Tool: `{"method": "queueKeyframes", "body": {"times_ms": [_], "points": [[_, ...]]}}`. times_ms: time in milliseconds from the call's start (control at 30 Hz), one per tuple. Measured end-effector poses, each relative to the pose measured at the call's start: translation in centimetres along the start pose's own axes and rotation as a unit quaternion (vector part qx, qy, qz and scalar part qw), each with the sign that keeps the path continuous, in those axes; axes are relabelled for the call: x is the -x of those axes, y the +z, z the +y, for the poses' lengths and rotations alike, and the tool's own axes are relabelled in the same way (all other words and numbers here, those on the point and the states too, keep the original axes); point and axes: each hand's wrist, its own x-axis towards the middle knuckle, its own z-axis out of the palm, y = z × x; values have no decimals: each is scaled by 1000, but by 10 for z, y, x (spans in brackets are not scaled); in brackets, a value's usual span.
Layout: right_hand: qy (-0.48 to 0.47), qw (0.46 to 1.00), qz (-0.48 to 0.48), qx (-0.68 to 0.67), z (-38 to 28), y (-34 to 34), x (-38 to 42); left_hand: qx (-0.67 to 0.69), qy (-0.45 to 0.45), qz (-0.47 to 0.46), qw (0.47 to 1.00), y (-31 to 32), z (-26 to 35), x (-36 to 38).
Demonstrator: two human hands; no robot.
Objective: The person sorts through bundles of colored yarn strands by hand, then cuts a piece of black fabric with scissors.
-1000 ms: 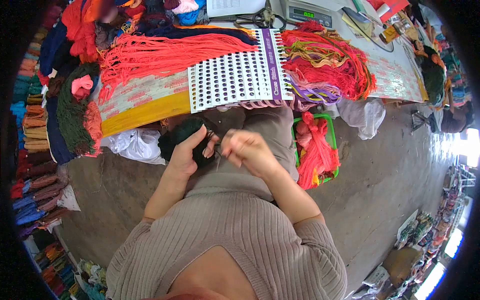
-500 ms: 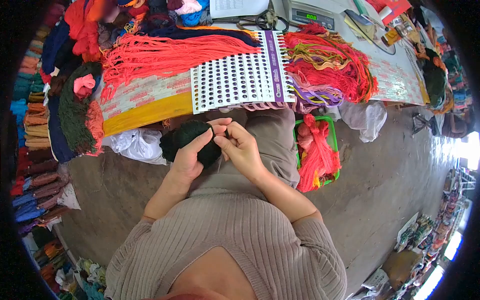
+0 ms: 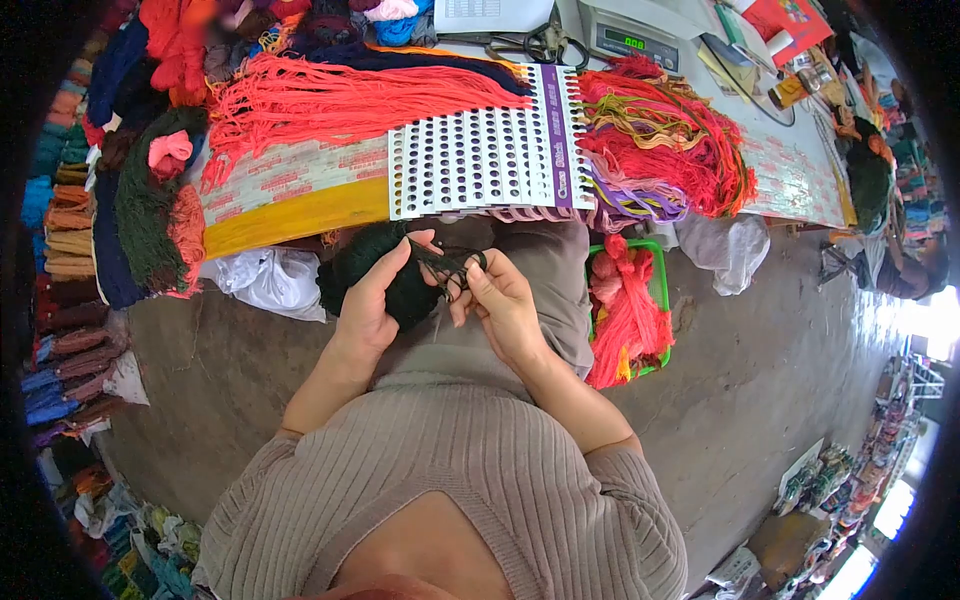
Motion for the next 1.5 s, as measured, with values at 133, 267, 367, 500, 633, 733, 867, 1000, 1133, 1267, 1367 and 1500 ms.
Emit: {"method": "queueKeyframes", "body": {"times_ms": [133, 267, 367, 500, 633, 733, 867, 1000, 1133, 1267, 1367, 1500], "points": [[1, 999, 13, 45, 1, 1, 0, 7, 10, 13, 1000, 10, 2, 2], [-17, 997, 29, 75, 3, 3, -2, 42, 13, -9, 999, 9, 0, 1], [-28, 997, 60, 45, 0, 6, -2, -5, -17, -67, 998, 0, 7, 0], [-5, 999, 18, 40, -1, 6, 2, -75, -22, -28, 997, 3, 7, 1], [-15, 997, 30, 76, 0, 7, 3, -97, 8, 22, 995, 4, 2, -3], [-13, 995, 34, 93, -1, 9, 4, -108, 18, 32, 993, 1, 0, -3], [-16, 994, 39, 104, -1, 9, 5, -107, 17, 34, 994, -3, -1, -3], [-19, 993, 40, 107, -1, 9, 6, -111, 15, 45, 993, 1, 0, -2], [-21, 993, 47, 110, 1, 8, 7, -117, 39, 45, 991, 1, -1, -2], [-20, 992, 58, 111, 1, 9, 7, -95, 41, 39, 994, 5, 2, 0], [-23, 992, 62, 110, 2, 8, 7, -95, 41, 37, 994, 7, 2, 0], [-25, 994, 54, 92, 4, 6, 6, -94, 47, 36, 994, 8, 1, 0]]}}
